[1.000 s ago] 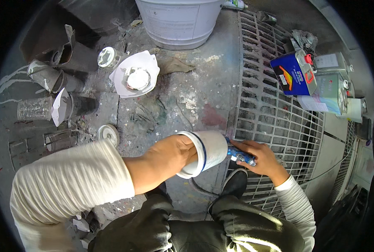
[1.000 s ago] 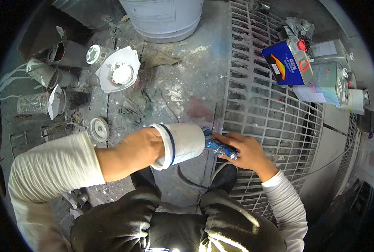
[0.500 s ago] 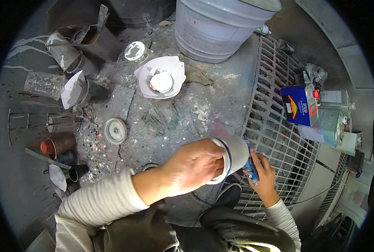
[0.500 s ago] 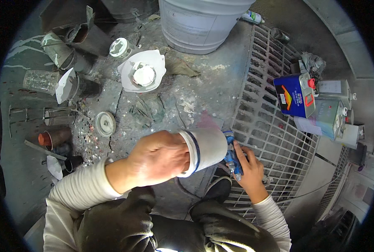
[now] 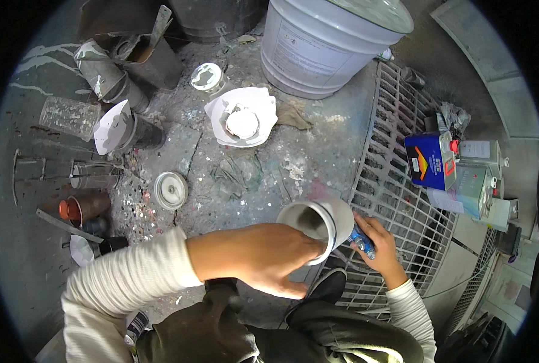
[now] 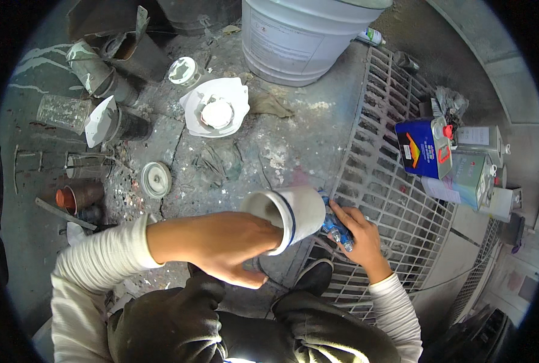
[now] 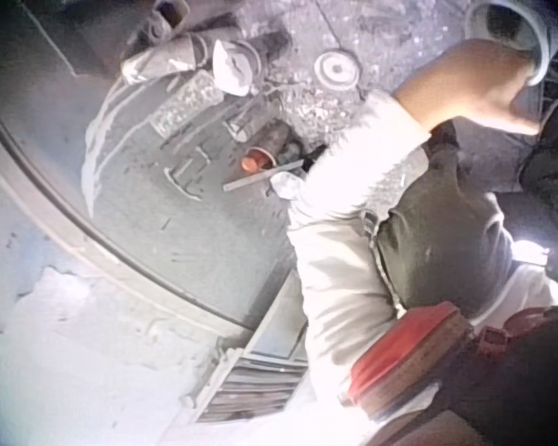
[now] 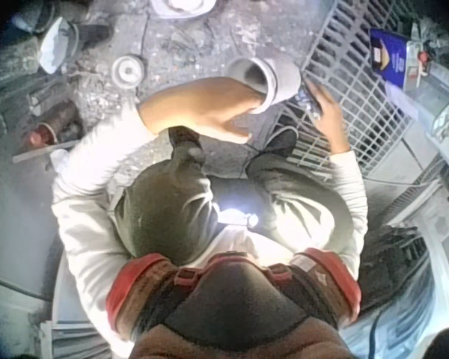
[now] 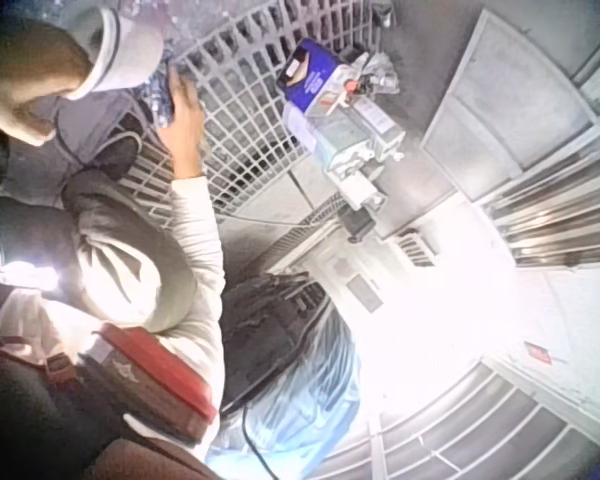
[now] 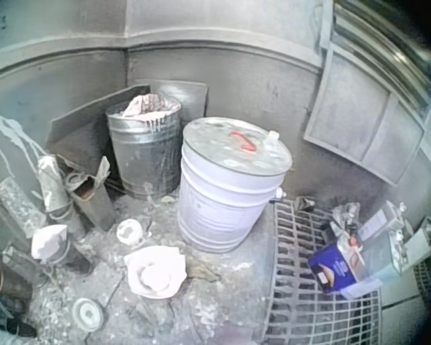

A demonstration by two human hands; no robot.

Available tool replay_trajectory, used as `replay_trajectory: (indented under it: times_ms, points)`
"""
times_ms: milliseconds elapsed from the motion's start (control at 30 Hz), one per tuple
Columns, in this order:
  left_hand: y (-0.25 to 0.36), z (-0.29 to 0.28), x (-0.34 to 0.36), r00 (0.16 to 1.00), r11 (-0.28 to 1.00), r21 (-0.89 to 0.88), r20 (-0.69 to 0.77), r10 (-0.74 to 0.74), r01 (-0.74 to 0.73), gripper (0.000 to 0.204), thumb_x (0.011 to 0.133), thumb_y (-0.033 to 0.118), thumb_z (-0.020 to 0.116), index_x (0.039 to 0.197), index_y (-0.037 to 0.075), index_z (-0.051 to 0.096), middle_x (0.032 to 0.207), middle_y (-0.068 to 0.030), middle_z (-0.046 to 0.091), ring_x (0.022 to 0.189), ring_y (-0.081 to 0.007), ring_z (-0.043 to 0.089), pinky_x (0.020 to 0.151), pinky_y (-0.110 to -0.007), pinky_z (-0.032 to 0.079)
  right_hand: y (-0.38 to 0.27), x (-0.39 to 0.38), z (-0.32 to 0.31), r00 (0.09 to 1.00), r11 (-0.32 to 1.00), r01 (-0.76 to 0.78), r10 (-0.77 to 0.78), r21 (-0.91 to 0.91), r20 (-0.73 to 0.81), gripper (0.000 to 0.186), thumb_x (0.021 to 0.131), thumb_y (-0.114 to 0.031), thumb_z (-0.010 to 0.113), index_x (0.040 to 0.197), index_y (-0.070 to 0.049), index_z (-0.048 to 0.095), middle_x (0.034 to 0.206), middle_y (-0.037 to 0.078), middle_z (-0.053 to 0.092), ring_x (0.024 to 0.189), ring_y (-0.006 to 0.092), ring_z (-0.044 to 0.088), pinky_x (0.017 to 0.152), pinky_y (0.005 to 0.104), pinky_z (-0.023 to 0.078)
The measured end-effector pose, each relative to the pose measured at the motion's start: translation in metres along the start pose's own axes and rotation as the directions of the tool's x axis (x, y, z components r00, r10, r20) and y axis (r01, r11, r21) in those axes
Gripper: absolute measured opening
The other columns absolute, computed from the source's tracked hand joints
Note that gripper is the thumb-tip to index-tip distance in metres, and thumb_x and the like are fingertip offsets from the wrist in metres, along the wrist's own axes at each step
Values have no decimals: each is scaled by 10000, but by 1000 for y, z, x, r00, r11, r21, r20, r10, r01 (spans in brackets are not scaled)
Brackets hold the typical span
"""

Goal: The person opens a large white bucket, pours white paint into a spray gun cup, and secures the lid. They then open a small paint can, stir the contents with a brush, and place the brush into a container. The person moves around a cluttered workshop area, handling various paint containers and tools.

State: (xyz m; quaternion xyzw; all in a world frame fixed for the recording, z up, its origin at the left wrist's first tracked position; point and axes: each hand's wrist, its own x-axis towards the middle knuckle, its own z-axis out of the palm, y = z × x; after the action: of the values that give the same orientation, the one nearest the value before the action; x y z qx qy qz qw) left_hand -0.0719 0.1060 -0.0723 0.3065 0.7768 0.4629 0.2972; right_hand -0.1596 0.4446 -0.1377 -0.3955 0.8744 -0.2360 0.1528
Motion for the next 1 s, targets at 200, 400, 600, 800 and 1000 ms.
replay_trajectory:
  times_ms: [200,400,600,800,1000]
  points:
    - [-10,9,26,981,298,944,176,-84,-144,664,892,413,736,1284,-109,619,1327,-240,651,1283,-363,567,1087,-426,449,0,0,2,993,998,61,-64,30,102,735,820,-352,824,1498,-199,583,1171,108,716,921,334,742,763,419,619]
    - [-13,17,20,982,925,370,128,-142,85,770,907,498,724,1314,-144,600,1388,-292,609,1373,-386,511,1142,-429,396,-9,-5,3,996,990,18,-5,-140,91,790,801,-318,829,1535,-257,542,1229,99,676,928,328,740,752,416,613]
    - [-21,47,-3,918,412,-860,146,-369,302,911,844,474,807,1454,-118,479,1402,-216,618,1335,-283,560,1083,-387,443,-19,-7,21,997,960,53,-36,-276,65,869,732,-205,830,1544,-203,520,1221,109,628,868,313,727,714,419,605]
    - [-38,62,-48,874,-315,-824,-388,-292,-471,747,910,310,628,1542,-6,384,1511,-157,497,1384,-276,486,1210,-439,297,-14,-8,31,999,922,-45,51,-385,5,885,724,-150,826,1550,-178,509,1237,130,621,887,339,722,723,437,605]
    - [-77,67,-158,570,51,-735,-565,-597,-676,761,945,409,599,1550,-16,420,1631,-175,413,1466,-325,453,1252,-561,285,5,-11,9,982,976,-164,147,-143,-121,749,765,-182,843,1457,-88,571,1158,154,650,936,355,704,783,433,582]
